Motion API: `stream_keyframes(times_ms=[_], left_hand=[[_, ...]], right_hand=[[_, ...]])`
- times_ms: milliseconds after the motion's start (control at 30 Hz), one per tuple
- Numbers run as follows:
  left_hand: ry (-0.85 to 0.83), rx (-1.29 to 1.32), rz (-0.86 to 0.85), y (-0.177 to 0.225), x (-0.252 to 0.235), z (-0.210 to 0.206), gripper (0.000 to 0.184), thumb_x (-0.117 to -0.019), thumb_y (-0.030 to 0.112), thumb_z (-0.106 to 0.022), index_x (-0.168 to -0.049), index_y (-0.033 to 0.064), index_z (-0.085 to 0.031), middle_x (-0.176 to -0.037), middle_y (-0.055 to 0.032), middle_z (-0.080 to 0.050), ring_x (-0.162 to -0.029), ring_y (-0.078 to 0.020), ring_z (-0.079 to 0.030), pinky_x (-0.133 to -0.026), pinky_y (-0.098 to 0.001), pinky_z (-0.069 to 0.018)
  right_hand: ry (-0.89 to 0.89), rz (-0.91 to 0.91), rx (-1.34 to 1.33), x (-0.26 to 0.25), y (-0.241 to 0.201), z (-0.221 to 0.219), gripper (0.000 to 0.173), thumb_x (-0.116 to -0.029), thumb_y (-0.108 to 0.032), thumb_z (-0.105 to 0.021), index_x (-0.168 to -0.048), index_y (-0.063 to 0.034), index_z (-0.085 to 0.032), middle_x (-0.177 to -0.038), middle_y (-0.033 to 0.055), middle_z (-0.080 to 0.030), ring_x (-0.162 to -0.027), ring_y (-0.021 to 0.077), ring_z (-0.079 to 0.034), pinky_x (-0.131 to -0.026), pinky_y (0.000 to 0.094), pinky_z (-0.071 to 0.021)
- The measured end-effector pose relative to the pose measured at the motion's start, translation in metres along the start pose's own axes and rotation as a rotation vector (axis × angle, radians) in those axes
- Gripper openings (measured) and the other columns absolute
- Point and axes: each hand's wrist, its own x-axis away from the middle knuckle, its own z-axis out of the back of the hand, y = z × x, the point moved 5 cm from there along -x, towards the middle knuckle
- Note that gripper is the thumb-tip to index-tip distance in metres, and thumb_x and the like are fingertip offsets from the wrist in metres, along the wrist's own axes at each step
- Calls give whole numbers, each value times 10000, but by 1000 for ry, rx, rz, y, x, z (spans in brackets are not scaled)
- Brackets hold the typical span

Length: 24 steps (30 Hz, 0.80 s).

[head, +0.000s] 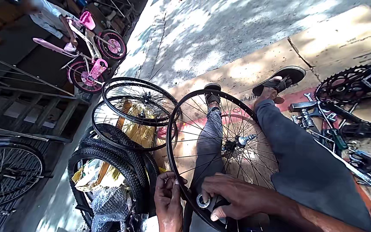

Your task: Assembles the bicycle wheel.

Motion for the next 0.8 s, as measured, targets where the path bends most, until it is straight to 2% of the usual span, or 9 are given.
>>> stream_keyframes(times_ms=[67,167,233,300,400,500,633,700,800], left_hand=[[33,-11,22,0,1,0,251,-1007,-11,-417,-1250,-37,-475,-841,-169,-684,-696,-236,-705,-587,-339,-607],[66,7,30,-1,-2,-1,202,-1027,-3,-435,-1207,-43,-517,-801,-180,-685,-654,-248,-708,-542,-346,-608],[28,12,10,-1,-2,0,206,-1006,-22,-440,-1195,-49,-518,-801,-181,-684,-642,-245,-700,-538,-338,-601],[-5,7,18,0,-1,0,246,-984,-45,-419,-1220,-43,-488,-834,-172,-698,-660,-230,-706,-555,-325,-601],[16,13,32,-1,2,3,231,-1017,-19,-424,-1234,-55,-496,-885,-203,-709,-680,-247,-710,-582,-333,-605],[50,7,30,-2,0,3,167,-1031,0,-438,-1155,-50,-538,-841,-201,-704,-664,-242,-710,-542,-316,-594],[7,-7,0,3,0,-3,212,-998,-30,-416,-1193,-28,-500,-808,-136,-659,-655,-209,-680,-543,-311,-588],[2,-4,15,4,1,-4,279,-993,-27,-397,-1264,-31,-461,-821,-143,-656,-670,-214,-686,-562,-319,-596],[28,-7,37,1,0,-1,235,-1043,21,-409,-1256,-42,-485,-857,-187,-693,-665,-232,-701,-564,-320,-600]], right_hand=[[91,-35,-21,3,2,-3,256,-966,-352,-687,-1076,-123,-659,-1048,49,-644,-989,207,-617,-905,432,-474],[327,-95,253,-10,0,-15,183,-897,-162,-699,-1063,-122,-634,-839,55,-653,-732,229,-655,-656,425,-537],[297,-65,383,-15,0,-22,132,-902,-136,-656,-1033,-138,-642,-725,58,-629,-656,246,-650,-607,442,-514],[103,-22,256,-12,-1,-12,199,-928,-218,-652,-1108,-135,-644,-776,64,-661,-736,265,-665,-719,492,-523],[-75,38,18,0,-1,-1,331,-1028,-434,-554,-1163,-148,-650,-1129,55,-631,-1092,229,-600,-991,476,-440],[128,-63,17,-6,-2,-4,151,-993,-248,-638,-1012,-99,-659,-1001,65,-648,-913,217,-631,-817,434,-497],[379,-6,410,-14,0,-25,141,-939,-137,-620,-1077,-138,-652,-747,50,-628,-648,234,-642,-592,416,-516],[214,0,325,-14,-1,-19,140,-945,-175,-617,-1078,-139,-639,-731,53,-637,-671,247,-653,-640,459,-522],[-73,22,18,-4,-3,1,338,-997,-384,-623,-1203,-116,-610,-991,79,-638,-957,262,-623,-910,498,-464]])
